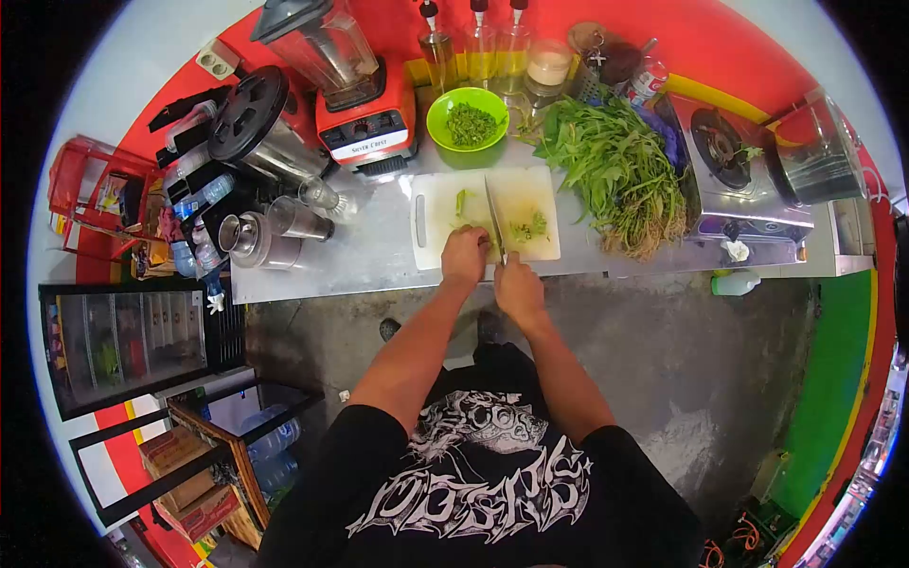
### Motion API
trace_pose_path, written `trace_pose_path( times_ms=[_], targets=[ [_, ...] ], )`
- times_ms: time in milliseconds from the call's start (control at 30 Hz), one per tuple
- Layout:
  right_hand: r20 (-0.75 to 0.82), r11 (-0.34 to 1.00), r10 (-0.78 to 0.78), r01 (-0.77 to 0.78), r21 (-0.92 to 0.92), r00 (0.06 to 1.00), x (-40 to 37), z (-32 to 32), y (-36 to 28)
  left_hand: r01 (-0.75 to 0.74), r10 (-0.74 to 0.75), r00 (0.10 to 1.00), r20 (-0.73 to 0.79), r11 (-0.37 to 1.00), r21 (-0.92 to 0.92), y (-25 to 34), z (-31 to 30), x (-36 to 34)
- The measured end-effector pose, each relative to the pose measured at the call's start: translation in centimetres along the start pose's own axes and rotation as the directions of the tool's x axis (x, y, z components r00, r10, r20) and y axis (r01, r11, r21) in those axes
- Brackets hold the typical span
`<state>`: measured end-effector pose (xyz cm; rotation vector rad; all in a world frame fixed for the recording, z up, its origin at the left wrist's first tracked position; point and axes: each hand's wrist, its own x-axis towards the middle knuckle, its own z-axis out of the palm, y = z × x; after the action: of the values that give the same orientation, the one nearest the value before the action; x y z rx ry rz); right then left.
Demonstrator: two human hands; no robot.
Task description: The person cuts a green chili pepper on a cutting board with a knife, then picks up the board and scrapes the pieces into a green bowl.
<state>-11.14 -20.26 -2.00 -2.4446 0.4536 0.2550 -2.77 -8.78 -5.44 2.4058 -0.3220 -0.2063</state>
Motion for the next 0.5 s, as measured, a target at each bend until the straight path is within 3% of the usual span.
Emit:
trace_pose_path(
  times_ms=[300, 367, 500],
  targets=[
    [0.077, 0.997, 0.019, -0.014, -0.075, 0.997, -0.8, 0.6, -1.2, -0.117, 0.132, 0.984, -0.118, 0.985, 0.128, 1.1, 0.0, -1.3],
    [0.033, 0.991, 0.124, -0.122, -0.059, 0.992, -0.1, 2.5, -0.7, -0.12, 0.136, 0.983, -0.121, 0.985, 0.127, 0.6, 0.3, -1.4],
    [0.066, 0.993, 0.041, -0.034, -0.11, 0.997, 0.0, 0.7, -0.6, -0.16, 0.173, 0.98, -0.102, 0.98, 0.119, 0.0, 0.2, -1.8]
  ],
)
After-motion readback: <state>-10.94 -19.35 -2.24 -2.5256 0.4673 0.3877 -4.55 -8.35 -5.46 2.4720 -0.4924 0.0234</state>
